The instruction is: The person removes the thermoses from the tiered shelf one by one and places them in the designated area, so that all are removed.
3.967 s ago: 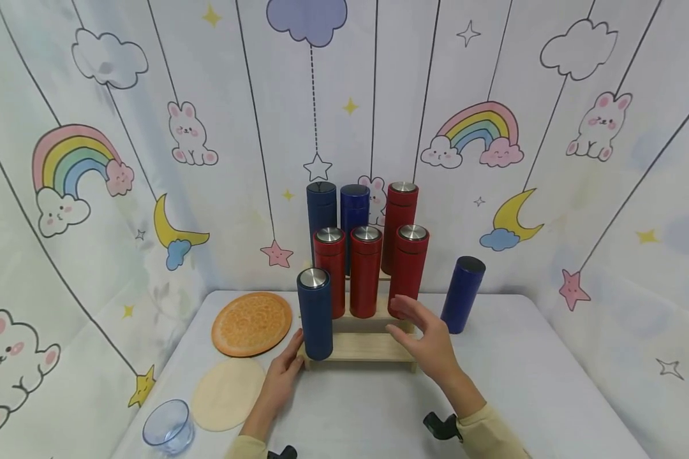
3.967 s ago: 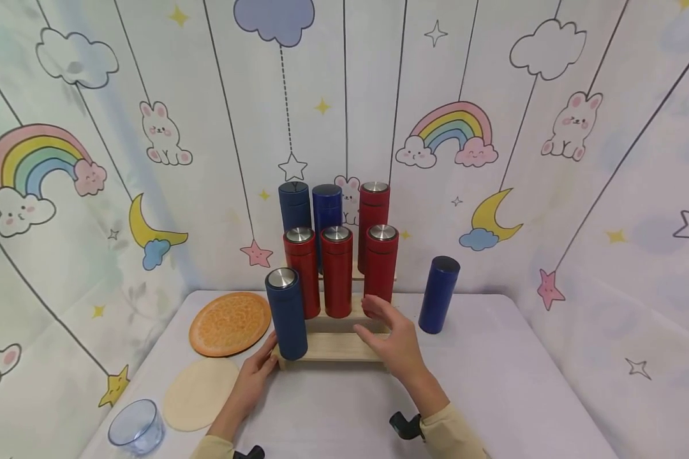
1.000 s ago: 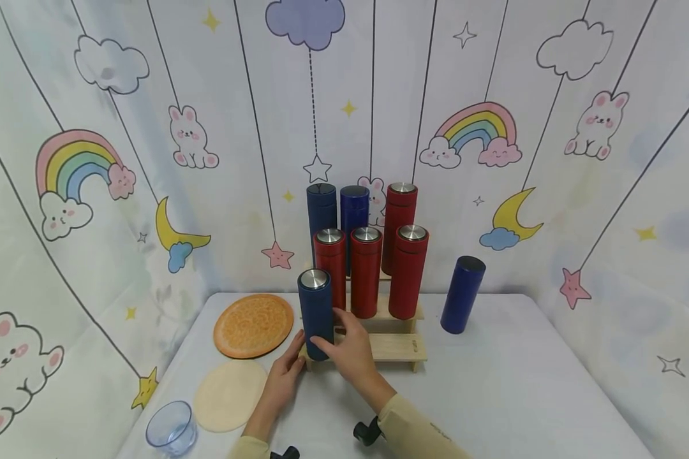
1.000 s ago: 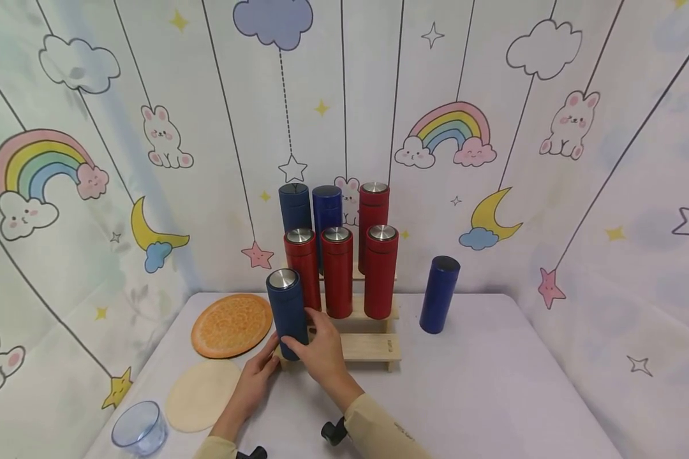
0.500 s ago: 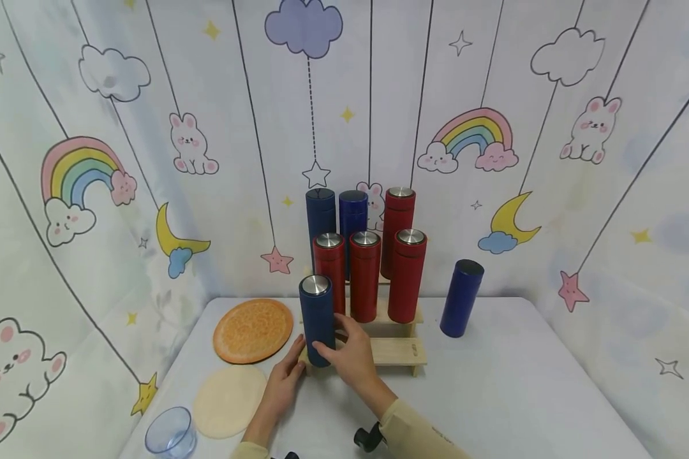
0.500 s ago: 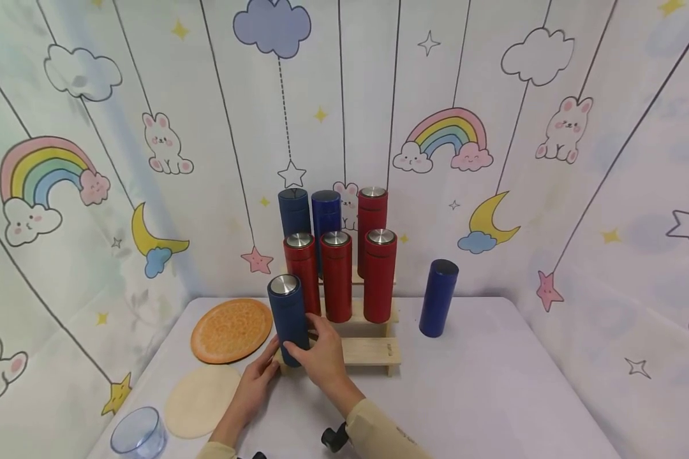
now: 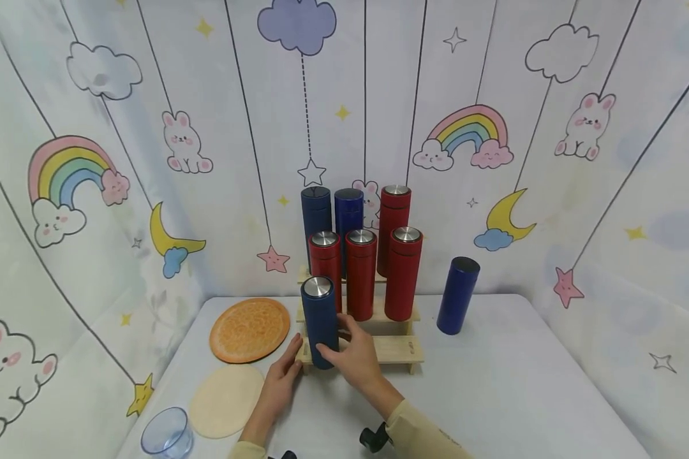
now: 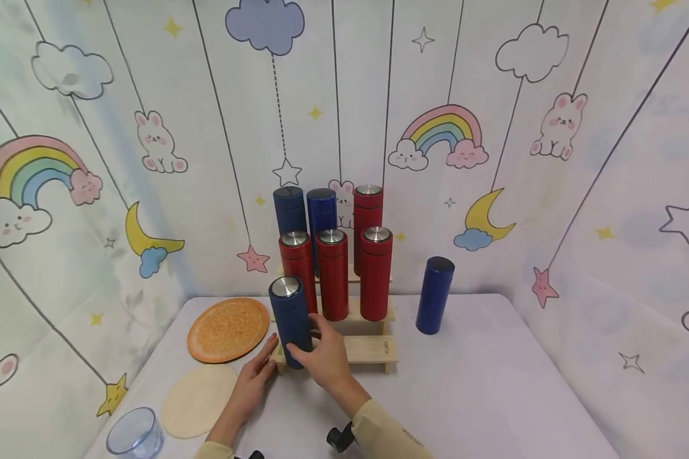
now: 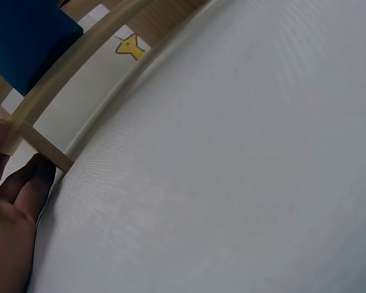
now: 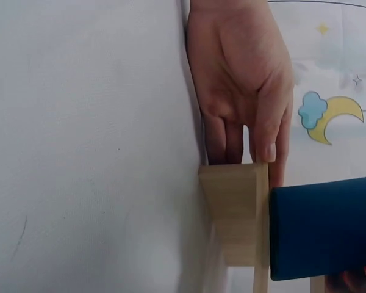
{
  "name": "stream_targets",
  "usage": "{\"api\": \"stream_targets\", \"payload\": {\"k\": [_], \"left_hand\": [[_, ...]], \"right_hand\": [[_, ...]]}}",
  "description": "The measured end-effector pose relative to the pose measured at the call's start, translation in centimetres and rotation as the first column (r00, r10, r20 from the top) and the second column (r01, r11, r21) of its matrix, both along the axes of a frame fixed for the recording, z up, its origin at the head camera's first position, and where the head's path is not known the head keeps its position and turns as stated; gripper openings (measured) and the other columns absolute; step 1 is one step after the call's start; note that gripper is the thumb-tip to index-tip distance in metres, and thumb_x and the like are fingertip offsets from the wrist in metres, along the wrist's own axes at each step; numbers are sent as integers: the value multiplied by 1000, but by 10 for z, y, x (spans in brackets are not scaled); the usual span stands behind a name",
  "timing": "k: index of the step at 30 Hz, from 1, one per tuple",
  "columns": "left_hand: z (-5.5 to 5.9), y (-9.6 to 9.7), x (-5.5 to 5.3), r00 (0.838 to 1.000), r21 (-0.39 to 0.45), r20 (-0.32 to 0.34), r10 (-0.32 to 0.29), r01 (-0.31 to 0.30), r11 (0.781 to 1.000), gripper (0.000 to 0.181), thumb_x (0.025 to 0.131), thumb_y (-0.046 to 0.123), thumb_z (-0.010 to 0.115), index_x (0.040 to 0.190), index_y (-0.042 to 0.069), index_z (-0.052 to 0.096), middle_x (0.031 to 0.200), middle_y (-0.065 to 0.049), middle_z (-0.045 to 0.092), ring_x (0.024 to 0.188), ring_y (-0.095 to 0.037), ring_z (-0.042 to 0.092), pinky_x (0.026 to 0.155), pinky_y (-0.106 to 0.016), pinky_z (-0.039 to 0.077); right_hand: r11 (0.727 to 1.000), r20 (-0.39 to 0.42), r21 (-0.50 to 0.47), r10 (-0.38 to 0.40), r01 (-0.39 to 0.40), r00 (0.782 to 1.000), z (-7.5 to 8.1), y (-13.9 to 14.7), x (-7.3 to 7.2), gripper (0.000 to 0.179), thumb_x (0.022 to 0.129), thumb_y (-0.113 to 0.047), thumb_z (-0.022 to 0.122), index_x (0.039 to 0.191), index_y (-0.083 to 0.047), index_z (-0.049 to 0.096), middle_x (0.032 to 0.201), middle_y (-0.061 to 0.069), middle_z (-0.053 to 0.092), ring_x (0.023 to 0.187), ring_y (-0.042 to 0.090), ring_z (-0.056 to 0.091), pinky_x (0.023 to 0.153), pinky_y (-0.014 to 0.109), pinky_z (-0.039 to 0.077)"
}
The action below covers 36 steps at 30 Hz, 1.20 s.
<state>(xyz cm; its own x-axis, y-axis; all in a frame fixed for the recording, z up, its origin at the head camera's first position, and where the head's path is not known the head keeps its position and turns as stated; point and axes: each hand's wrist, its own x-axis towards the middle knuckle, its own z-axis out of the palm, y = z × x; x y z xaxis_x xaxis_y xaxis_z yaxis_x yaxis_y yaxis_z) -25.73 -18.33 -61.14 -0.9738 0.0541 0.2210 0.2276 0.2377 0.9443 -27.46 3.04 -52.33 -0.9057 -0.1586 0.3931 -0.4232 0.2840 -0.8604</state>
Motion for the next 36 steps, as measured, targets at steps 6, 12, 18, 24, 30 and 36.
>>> {"api": "stream_targets", "payload": {"k": [6, 12, 18, 24, 30, 36], "left_hand": [[2, -4, 1, 999, 3, -31, 4, -4, 1000, 52, 114, 7, 52, 166, 9, 45, 175, -3, 33, 163, -25, 23, 119, -14, 22], [-1, -3, 0, 998, -8, -57, 1, -1, 1000, 52, 113, 5, 54, 164, 6, 47, 174, -10, 34, 162, -34, 24, 117, -12, 23], [0, -1, -1, 1000, 17, -25, -1, 1, 1000, 52, 113, 4, 53, 165, 8, 46, 175, -5, 34, 163, -28, 23, 117, -10, 21], [2, 0, 0, 1000, 15, 6, 0, 0, 1000, 52, 113, 3, 52, 165, 8, 46, 176, -3, 31, 163, -25, 22, 123, -20, 22], [3, 2, 1, 1000, 6, 16, 17, -17, 1000, 51, 113, 6, 52, 165, 8, 47, 176, -4, 32, 163, -26, 23, 128, -37, 21], [1, 3, 1, 1000, 27, -16, 14, -14, 1000, 51, 113, 6, 54, 163, 5, 48, 175, -9, 33, 163, -31, 22, 119, -15, 22]], "right_hand": [[998, -2, -49, 42, -42, 999, 3, 6, 1, 71, 90, -20, 92, 151, -8, 58, 144, 14, 68, 128, 34, 68, 103, 48, 58], [996, 18, -78, 38, -36, 999, 6, 20, 10, 73, 89, -20, 93, 152, -6, 59, 142, 15, 69, 128, 35, 68, 103, 51, 58], [997, 8, -81, 7, -6, 1000, 14, 41, 20, 74, 88, -19, 93, 152, -5, 59, 140, 14, 70, 127, 35, 68, 104, 53, 58], [998, -28, -68, -18, 16, 999, 20, 65, 22, 75, 86, -15, 95, 151, -5, 60, 139, 10, 71, 125, 33, 69, 103, 54, 58], [997, -52, -55, -51, 48, 997, 23, 91, 20, 72, 86, -14, 95, 149, -6, 62, 135, 13, 72, 122, 35, 71, 101, 55, 58], [997, -39, -36, -70, 69, 997, 29, 118, 20, 73, 86, -16, 95, 150, -6, 61, 140, 15, 70, 125, 36, 70, 103, 50, 57]]}}
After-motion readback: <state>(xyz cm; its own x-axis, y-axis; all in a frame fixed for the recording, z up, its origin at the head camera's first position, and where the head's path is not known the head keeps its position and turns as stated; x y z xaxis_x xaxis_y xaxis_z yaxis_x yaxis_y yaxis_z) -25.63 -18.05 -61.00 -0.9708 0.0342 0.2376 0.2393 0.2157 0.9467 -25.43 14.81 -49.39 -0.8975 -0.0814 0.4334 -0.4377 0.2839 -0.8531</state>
